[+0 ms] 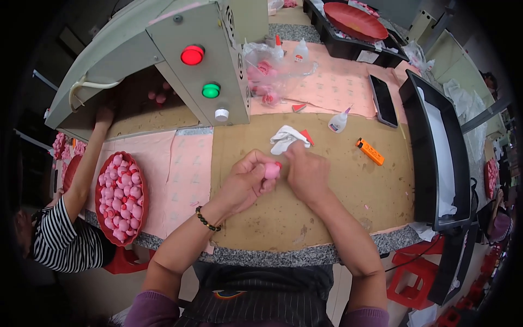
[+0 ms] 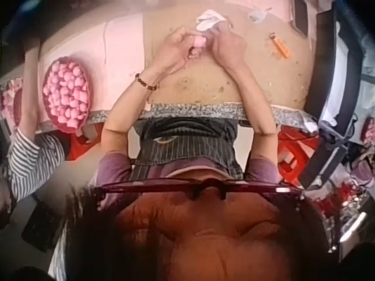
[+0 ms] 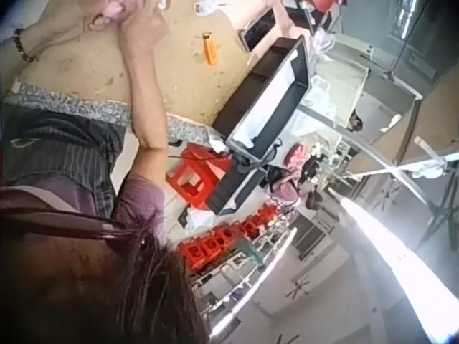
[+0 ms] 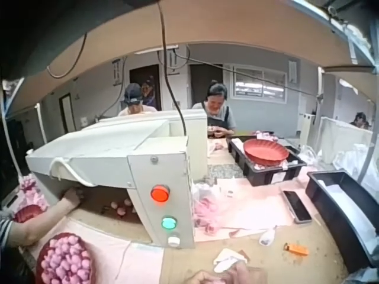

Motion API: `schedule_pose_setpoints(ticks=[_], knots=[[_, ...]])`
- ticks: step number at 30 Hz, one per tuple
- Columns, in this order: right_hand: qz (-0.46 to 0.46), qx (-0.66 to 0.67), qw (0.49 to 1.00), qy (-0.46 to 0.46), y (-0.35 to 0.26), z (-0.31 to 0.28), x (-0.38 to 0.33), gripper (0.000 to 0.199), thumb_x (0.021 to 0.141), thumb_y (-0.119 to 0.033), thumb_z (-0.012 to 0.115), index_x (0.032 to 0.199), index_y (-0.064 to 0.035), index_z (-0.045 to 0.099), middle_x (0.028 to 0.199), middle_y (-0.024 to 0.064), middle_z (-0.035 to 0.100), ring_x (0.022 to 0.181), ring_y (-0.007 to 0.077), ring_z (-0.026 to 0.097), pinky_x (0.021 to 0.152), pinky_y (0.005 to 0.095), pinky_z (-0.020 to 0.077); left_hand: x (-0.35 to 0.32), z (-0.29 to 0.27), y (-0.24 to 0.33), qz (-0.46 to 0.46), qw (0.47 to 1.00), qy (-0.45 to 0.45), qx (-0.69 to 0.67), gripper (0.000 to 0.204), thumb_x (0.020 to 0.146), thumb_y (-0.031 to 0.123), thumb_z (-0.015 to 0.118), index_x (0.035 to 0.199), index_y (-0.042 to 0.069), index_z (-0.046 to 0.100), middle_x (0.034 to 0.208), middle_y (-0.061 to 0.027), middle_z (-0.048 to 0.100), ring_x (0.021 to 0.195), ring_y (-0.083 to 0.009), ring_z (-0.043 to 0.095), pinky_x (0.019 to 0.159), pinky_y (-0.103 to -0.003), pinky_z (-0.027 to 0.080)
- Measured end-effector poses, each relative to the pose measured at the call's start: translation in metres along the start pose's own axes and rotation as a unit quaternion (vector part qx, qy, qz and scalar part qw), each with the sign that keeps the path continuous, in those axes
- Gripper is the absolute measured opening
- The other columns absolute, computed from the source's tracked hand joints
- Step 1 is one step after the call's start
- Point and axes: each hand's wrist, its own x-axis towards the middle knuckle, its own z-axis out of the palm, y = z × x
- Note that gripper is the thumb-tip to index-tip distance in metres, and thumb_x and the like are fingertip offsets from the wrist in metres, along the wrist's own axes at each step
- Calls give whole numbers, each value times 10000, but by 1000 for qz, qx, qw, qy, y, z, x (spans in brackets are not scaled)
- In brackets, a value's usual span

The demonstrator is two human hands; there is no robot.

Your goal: Packaging small pink components into paper wraps and processing them through a heat-sealing machine.

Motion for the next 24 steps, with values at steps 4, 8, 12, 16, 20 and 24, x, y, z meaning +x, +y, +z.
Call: schedule_pose_setpoints(ticks=[4, 8, 12, 16, 20, 24], knots=[[5, 159, 985, 70, -16, -6, 0, 74, 820, -68, 572, 819, -48, 501, 577, 110, 553, 483, 285, 553, 453, 365, 425, 1, -1, 0, -14, 999, 6, -47, 92, 953, 92, 392, 997, 66, 468, 908, -64, 548, 672, -121, 457, 602, -241, 388], [-68, 29, 997, 10, -15, -3, -1, 102, 810, -94, 575, 807, -52, 482, 559, 98, 532, 473, 287, 541, 427, 379, 396, 1, -3, -2, 1, 999, -5, -45, 106, 955, 105, 391, 1013, 66, 470, 908, -66, 546, 676, -123, 458, 608, -241, 390], [3, 91, 995, 39, -7, -3, 0, 100, 788, -76, 591, 806, -48, 497, 563, 100, 532, 471, 285, 540, 432, 369, 406, 1, -4, 2, -8, 998, -41, -40, 117, 960, 111, 385, 1029, 67, 469, 912, -64, 546, 695, -122, 463, 629, -239, 402], [-118, 89, 989, 16, -26, -6, -3, 58, 835, -37, 547, 813, -30, 494, 602, 121, 552, 501, 277, 561, 456, 337, 433, 4, -9, -4, -8, 998, -21, -66, 118, 957, 116, 395, 1037, 67, 468, 944, -74, 550, 702, -122, 466, 639, -238, 408], [-45, 40, 998, -14, -11, -5, -2, 106, 788, -71, 595, 789, -46, 492, 594, 101, 565, 500, 270, 570, 439, 364, 420, 2, -5, 1, -3, 998, -36, -53, 127, 959, 121, 394, 1043, 64, 469, 932, -73, 544, 703, -119, 465, 637, -236, 407], [21, 140, 990, 10, -7, -4, 0, 108, 793, -67, 593, 785, -40, 489, 589, 104, 562, 504, 275, 573, 443, 367, 423, 5, -7, 2, -7, 997, -36, -69, 129, 961, 123, 389, 1040, 58, 468, 922, -88, 544, 702, -122, 465, 629, -238, 401]])
